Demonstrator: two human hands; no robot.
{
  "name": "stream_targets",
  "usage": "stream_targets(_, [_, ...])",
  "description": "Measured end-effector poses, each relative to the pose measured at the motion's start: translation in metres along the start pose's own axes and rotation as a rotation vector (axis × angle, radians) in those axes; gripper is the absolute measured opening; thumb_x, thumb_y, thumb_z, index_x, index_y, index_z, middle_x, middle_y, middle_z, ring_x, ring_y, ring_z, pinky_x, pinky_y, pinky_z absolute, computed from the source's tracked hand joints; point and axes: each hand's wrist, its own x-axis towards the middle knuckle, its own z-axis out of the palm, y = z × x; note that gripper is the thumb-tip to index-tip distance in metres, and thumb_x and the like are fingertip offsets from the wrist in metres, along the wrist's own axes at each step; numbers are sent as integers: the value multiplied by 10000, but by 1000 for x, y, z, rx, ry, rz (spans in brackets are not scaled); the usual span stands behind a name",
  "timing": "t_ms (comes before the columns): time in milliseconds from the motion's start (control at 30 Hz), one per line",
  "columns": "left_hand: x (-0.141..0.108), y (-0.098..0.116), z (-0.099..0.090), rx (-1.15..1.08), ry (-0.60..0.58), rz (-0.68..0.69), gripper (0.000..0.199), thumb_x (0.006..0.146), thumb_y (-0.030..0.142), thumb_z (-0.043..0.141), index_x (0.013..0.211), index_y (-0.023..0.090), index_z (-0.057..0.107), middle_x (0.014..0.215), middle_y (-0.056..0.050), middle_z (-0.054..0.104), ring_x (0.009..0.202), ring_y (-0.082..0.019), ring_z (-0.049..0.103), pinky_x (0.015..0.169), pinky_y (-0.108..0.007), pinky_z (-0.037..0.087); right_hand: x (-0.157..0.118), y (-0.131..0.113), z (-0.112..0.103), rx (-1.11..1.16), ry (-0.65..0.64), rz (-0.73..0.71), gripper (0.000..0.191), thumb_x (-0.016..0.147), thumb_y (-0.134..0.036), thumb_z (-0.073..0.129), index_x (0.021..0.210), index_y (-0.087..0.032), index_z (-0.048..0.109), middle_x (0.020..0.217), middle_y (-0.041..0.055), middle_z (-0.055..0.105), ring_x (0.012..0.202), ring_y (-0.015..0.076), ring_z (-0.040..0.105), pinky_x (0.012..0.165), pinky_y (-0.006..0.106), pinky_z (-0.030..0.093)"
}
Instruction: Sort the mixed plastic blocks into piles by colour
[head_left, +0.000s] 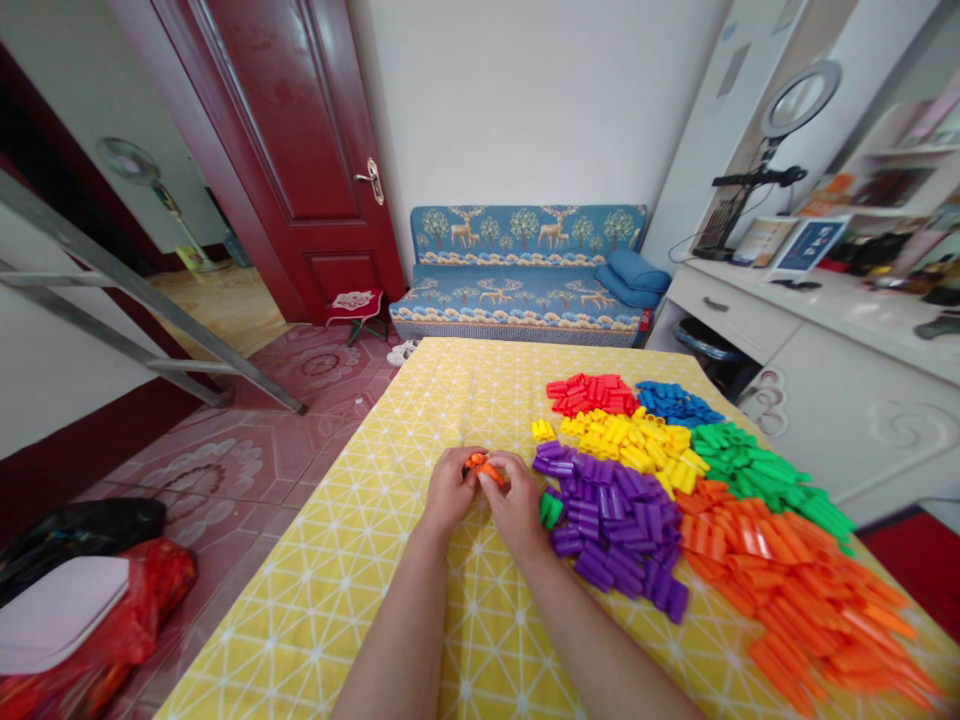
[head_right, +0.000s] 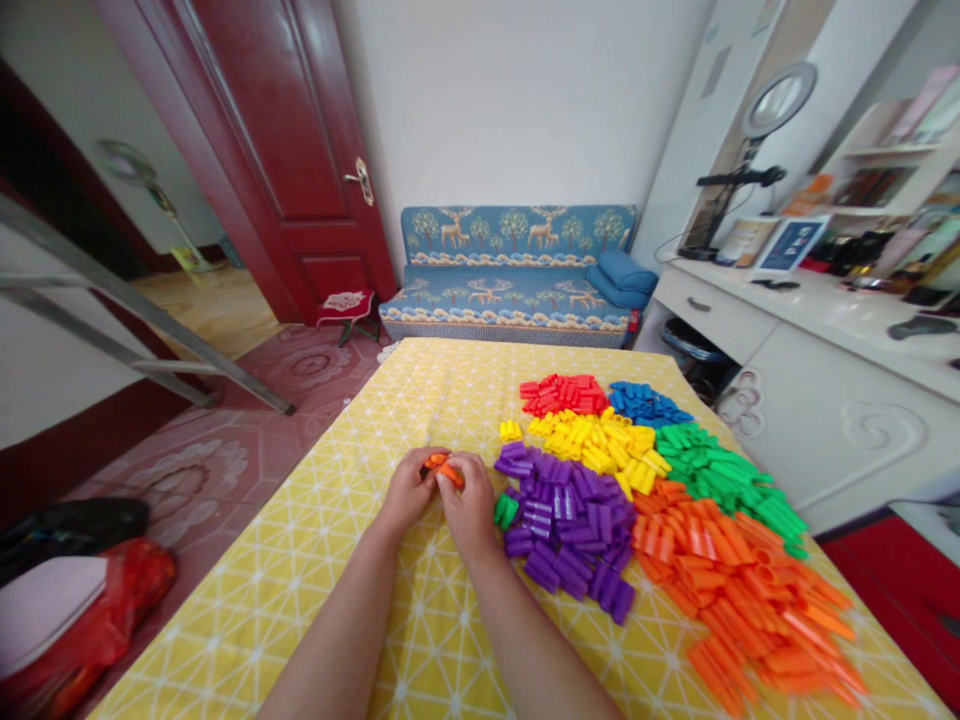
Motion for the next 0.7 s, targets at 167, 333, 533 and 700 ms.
stream_targets(167, [-1,-2,0,-9,-6,-7,343,723,84,555,1016,195,696,1006,-61,708,978,-220,602,896,-348,461,-3,-19,-5,-152,-67,-151,184,820,-141,571,980,-216,623,1083,68,601,1060,202,535,953,373,435])
stream_targets(333, [0,-4,0,-24,-13,-20,309,748,129,591,1033,193,693,1017,-66,705,978,-222,610,895,-358,469,-8,-29,-11,-266,-87,-204,151,839,-167,589,965,-231,643,999,52,633,965,209,550,873,375,455])
stream_targets(533, [2,-9,3,8,-21,-60,256,831,287,606,1054,192,689,1018,-84,703,962,-228,624,870,-368,479,-13,-32,-54,-224,56,-78,156,838,-263,626,988,-219,634,925,38,664,871,190,593,816,356,471])
stream_targets(700, [2,-12,5,29,-37,-40,214,824,308,629,985,198,714,973,-74,716,919,-221,628,840,-351,479,-5,-33,-156,-334,386,17,234,827,-387,626,966,-202,661,911,43,672,861,188,608,822,349,471])
